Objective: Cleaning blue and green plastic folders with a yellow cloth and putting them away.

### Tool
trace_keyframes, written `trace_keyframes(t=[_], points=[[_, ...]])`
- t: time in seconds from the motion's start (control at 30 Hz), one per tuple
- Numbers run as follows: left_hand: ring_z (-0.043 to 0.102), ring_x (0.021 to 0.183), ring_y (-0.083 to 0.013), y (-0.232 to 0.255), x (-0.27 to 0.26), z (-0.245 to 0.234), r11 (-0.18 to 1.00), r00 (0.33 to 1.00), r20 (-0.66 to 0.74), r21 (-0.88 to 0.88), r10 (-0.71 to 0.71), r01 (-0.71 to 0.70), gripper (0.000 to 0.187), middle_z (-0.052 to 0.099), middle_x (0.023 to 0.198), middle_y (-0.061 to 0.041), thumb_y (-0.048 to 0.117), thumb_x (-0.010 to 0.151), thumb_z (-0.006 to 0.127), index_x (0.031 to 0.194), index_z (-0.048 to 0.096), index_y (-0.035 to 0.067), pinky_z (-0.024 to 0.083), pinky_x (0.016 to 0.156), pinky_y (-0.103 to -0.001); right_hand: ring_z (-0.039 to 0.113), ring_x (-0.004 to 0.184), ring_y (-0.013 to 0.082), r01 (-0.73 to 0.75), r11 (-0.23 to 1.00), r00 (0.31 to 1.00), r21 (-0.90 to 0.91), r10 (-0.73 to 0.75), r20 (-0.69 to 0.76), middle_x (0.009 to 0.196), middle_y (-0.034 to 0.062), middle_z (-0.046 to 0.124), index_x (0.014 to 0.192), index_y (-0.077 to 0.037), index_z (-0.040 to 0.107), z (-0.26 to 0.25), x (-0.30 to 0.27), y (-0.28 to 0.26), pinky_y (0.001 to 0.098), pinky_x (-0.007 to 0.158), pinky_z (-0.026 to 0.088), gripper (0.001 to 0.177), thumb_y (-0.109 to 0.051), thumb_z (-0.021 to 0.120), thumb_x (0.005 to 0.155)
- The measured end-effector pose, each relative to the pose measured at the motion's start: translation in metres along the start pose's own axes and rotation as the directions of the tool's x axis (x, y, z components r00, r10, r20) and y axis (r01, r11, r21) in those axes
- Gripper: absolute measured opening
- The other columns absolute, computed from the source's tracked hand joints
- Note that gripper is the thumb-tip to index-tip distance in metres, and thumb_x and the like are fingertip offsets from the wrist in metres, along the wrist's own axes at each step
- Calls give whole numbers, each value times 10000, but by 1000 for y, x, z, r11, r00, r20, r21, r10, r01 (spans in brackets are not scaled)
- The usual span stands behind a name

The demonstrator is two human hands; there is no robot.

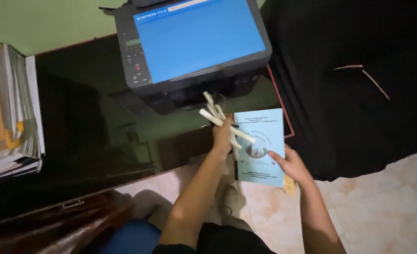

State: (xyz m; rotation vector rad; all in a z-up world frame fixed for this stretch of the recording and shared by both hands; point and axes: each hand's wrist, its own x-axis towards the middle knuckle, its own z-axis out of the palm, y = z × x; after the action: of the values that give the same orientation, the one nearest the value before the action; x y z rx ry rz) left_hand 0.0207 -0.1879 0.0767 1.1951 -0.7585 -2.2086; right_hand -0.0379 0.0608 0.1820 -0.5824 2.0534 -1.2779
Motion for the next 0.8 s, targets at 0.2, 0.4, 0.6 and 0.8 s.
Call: trace_keyframes(t=[0.2, 0.4, 0.6, 0.8], points=[[702, 774, -236, 45, 4, -27, 938, 996, 83, 342, 34, -60, 327, 728, 922, -122, 176, 829, 681, 1111, 707, 13, 592, 693, -404, 667, 966, 166, -116, 993, 986, -16, 113, -120, 1113, 100, 725, 1180, 32, 709, -26, -15, 18, 329, 850, 535, 360, -238, 697, 942], [740, 951, -362, 59, 24, -38, 273, 967, 149, 940, 208, -204, 382, 760, 1017, -216, 231, 790, 781, 1118, 751, 39, 579, 859, -440, 660, 889, 146, -215, 974, 933, 70, 226, -281, 977, 75, 744, 1180, 24, 675, -26, -22, 26, 317, 802, 523, 354, -241, 682, 947], [656, 1135, -371, 69, 29, -19, -76, 950, 265, 964, 163, -256, 543, 687, 1188, -172, 238, 748, 838, 1240, 654, 101, 506, 987, -495, 635, 840, 146, -183, 967, 939, 176, 225, -261, 936, 86, 725, 1163, 25, 686, -11, -25, 29, 317, 765, 518, 309, -214, 687, 968], [424, 1337, -386, 97, 0, -3, -177, 869, 390, 920, 305, -350, 819, 472, 1409, -128, 269, 696, 891, 1423, 523, 192, 385, 1079, -547, 650, 837, 145, -179, 971, 931, 159, 220, -292, 922, 93, 724, 1156, 26, 691, -7, -35, 26, 310, 769, 531, 290, -204, 675, 980]])
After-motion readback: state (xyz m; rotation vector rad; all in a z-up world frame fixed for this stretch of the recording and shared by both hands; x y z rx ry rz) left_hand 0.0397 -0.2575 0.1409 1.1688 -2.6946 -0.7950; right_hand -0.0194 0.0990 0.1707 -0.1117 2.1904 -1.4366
